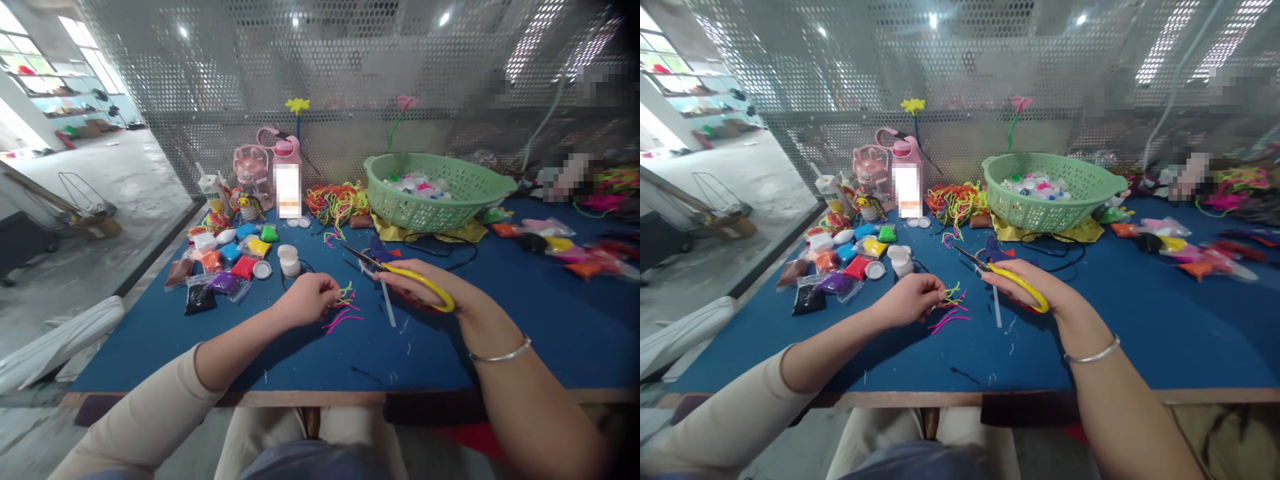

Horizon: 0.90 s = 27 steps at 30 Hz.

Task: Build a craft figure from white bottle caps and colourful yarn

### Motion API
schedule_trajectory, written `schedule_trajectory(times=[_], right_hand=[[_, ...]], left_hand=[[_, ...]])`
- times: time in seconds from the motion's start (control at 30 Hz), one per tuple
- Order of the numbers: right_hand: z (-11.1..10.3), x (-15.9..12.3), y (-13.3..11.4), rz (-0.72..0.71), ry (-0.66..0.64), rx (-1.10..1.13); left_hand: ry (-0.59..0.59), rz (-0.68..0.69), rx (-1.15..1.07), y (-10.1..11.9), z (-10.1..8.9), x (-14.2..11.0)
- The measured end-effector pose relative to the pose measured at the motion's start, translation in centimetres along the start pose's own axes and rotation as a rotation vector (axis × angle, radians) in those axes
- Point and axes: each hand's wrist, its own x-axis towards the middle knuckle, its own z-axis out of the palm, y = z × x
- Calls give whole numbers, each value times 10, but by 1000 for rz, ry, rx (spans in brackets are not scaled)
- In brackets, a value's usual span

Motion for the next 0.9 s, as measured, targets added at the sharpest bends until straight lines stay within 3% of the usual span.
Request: schedule_trajectory(times=[0.2,0.33,0.5,0.73,0.9], right_hand=[[-4,0,-2,-9,-3,-56],[-2,3,1,-38,79,3],[-2,4,-6,-30,257,176],[-3,1,-12,-99,330,326],[-5,2,-11,-99,356,387]], left_hand=[[71,174,572,12,-4,-21],[228,179,750,25,-3,-8],[334,93,804,29,6,49],[447,-92,725,38,13,149],[469,-153,654,36,11,177]])
